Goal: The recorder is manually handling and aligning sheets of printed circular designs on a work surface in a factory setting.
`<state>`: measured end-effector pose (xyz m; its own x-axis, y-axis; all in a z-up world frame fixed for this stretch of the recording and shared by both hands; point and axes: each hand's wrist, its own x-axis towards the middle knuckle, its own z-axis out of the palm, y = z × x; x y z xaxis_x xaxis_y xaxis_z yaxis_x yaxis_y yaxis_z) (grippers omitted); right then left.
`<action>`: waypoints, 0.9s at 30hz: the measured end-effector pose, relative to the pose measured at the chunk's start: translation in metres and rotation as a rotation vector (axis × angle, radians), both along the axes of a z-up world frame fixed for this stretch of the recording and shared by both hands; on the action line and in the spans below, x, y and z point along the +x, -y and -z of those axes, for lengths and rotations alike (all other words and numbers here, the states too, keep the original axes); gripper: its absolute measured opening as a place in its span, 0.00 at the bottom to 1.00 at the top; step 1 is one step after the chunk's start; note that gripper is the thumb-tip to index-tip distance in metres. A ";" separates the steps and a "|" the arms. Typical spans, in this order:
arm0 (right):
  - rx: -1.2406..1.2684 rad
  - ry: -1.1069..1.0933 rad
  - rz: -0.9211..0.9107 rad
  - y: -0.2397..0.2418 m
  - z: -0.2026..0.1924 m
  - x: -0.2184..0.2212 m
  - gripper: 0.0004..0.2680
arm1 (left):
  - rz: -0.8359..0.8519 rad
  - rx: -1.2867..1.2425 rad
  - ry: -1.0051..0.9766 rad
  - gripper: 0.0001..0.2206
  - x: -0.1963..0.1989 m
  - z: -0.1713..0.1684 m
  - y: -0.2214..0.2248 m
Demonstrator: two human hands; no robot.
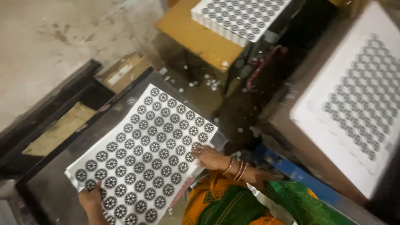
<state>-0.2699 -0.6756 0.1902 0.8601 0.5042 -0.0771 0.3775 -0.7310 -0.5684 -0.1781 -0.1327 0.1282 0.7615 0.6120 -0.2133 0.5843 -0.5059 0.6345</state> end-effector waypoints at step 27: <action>-0.224 0.391 0.808 0.073 -0.383 -0.180 0.16 | 1.370 -1.888 -0.735 0.17 -0.036 -0.327 0.263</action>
<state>-0.4496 -0.7486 0.5732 0.9294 -0.2523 0.2693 -0.1602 -0.9332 -0.3216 -0.2144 -0.3954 0.4548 -0.0175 -0.9998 -0.0045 0.7999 -0.0167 0.5999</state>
